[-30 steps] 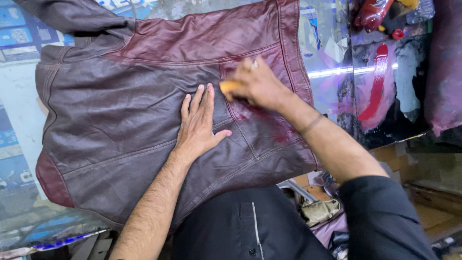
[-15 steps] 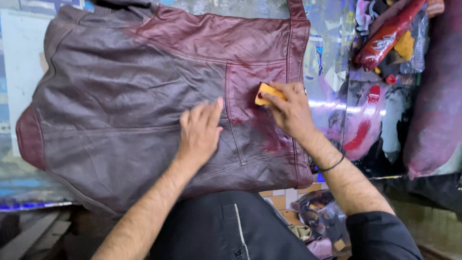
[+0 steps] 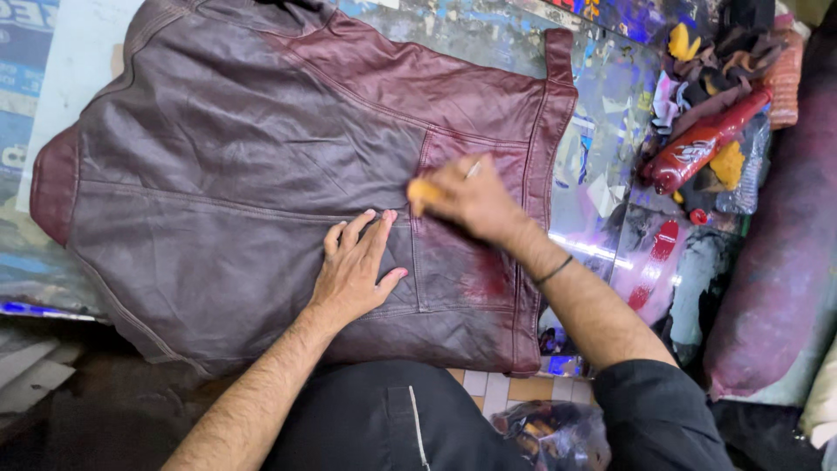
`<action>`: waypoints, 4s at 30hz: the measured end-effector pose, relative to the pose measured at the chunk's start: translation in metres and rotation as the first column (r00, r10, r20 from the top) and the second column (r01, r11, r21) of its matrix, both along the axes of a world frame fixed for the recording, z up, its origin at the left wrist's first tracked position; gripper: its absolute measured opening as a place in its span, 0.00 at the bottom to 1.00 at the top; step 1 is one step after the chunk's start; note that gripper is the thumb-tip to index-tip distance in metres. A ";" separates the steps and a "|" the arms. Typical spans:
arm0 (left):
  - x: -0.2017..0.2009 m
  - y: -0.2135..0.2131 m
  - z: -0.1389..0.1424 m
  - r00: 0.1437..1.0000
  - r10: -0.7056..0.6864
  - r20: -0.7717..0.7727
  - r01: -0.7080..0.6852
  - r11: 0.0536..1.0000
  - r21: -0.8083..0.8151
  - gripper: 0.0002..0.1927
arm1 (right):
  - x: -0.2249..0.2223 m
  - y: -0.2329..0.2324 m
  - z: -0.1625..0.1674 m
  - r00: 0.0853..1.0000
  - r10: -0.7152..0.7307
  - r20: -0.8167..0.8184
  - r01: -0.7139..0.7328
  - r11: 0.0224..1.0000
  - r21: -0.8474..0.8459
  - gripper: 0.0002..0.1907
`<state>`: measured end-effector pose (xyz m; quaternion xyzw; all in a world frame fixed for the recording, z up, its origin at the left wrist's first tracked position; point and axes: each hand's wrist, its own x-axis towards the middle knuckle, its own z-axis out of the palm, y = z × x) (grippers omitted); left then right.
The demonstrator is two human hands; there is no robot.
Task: The person applies red dye to a maroon leather jacket laid on a work table. They rub the dye into the leather with a sponge, periodically dipping the sponge into a dye bottle and working the color across different sections of the jacket, repositioning the garment as they go.
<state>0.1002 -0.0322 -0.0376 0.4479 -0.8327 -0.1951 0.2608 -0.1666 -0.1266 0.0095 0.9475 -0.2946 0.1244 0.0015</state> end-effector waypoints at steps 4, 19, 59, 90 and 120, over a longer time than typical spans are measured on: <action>0.001 0.000 0.001 1.000 0.007 -0.013 -0.007 1.000 -0.011 0.49 | -0.004 -0.026 0.004 0.982 -0.189 0.000 0.186 0.968 -0.171 0.23; -0.001 0.004 -0.006 0.999 -0.035 -0.018 0.032 0.991 -0.129 0.38 | -0.074 0.068 0.016 0.922 -0.350 -0.165 0.342 0.937 -0.073 0.20; -0.012 0.021 0.011 0.985 -0.024 0.168 0.025 1.000 -0.004 0.53 | -0.050 0.108 0.023 0.994 -0.036 0.103 -0.011 0.907 0.422 0.23; -0.007 0.020 0.012 0.985 -0.102 0.142 0.095 0.994 0.055 0.52 | 0.022 0.228 -0.017 0.595 -0.779 0.199 0.796 0.605 -0.009 0.13; -0.007 0.023 0.011 0.986 -0.123 0.108 0.112 0.988 0.111 0.52 | -0.036 0.165 0.007 0.722 -0.680 0.128 0.691 0.719 -0.074 0.18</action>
